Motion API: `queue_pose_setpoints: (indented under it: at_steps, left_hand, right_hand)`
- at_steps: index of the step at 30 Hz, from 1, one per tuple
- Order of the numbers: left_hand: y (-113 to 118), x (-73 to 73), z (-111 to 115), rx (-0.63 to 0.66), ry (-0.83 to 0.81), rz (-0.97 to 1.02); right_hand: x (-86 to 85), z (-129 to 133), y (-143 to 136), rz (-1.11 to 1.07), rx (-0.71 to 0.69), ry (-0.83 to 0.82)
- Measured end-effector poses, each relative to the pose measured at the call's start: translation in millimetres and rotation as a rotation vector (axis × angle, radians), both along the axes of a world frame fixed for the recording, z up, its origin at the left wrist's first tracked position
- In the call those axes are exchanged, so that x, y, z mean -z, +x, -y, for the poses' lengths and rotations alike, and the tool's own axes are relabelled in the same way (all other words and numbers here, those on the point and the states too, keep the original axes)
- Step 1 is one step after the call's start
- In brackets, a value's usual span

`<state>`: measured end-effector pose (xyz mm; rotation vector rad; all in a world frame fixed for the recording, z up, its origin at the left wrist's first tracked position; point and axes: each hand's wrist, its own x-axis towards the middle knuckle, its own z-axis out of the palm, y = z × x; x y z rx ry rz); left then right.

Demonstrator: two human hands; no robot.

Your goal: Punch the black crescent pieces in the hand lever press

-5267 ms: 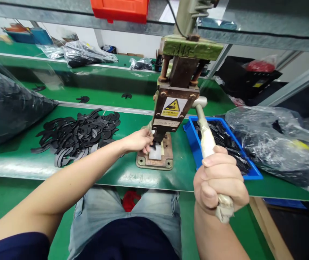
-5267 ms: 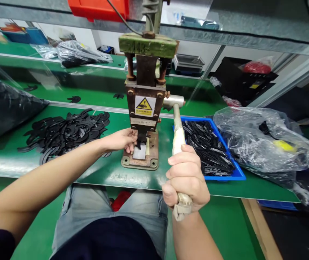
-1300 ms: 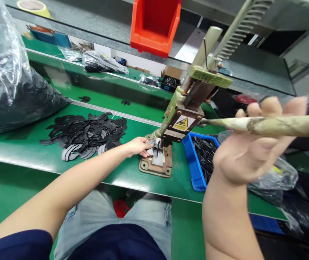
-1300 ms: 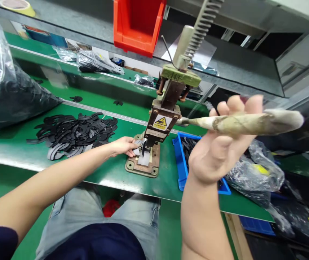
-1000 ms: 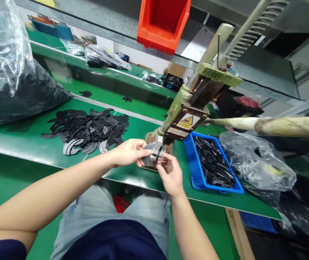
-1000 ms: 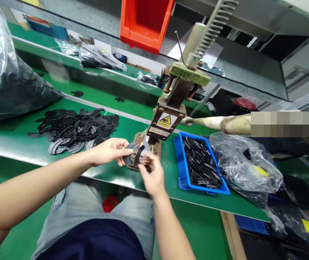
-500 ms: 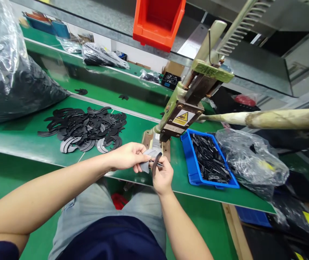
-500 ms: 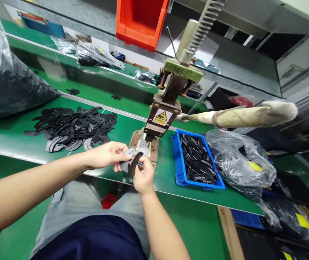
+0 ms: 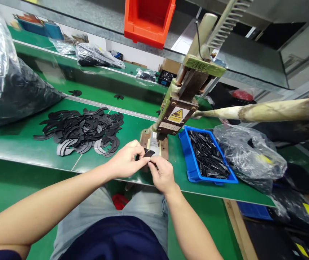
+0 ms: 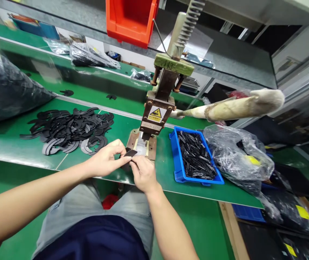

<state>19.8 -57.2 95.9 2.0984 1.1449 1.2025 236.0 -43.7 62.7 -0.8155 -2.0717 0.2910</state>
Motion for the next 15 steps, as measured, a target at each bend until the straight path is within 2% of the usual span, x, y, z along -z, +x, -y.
queue_pose_setpoints:
  at_steps: [3, 5, 8, 10, 11, 13, 15]
  left_hand:
    - [3, 6.2, -4, 0.006, -0.105, 0.095]
    - [5, 9.1, -5, 0.049, -0.214, 0.236]
    - [13, 12.1, -3, 0.295, -0.499, 0.454]
    - [20, 14.0, -2, 0.457, -0.652, 0.505]
    - [24, 15.3, -2, 0.498, -0.685, 0.515]
    - [29, 19.6, -5, 0.504, -0.694, 0.534]
    - [28, 27.1, -10, 0.421, -0.665, 0.533]
  right_hand:
    - [-3.3, 4, 7, 0.002, -0.019, 0.022]
    - [-6.9, 9, 14, -0.009, -0.033, 0.016]
    - [-14.0, 18, 26, -0.027, -0.046, -0.044]
    - [-19.8, 24, 33, -0.036, -0.041, -0.121]
    - [-23.2, 27, 35, -0.038, -0.040, -0.165]
    - [-32.2, 29, 41, -0.041, -0.033, -0.262]
    - [-44.4, 24, 50, -0.050, 0.004, -0.339]
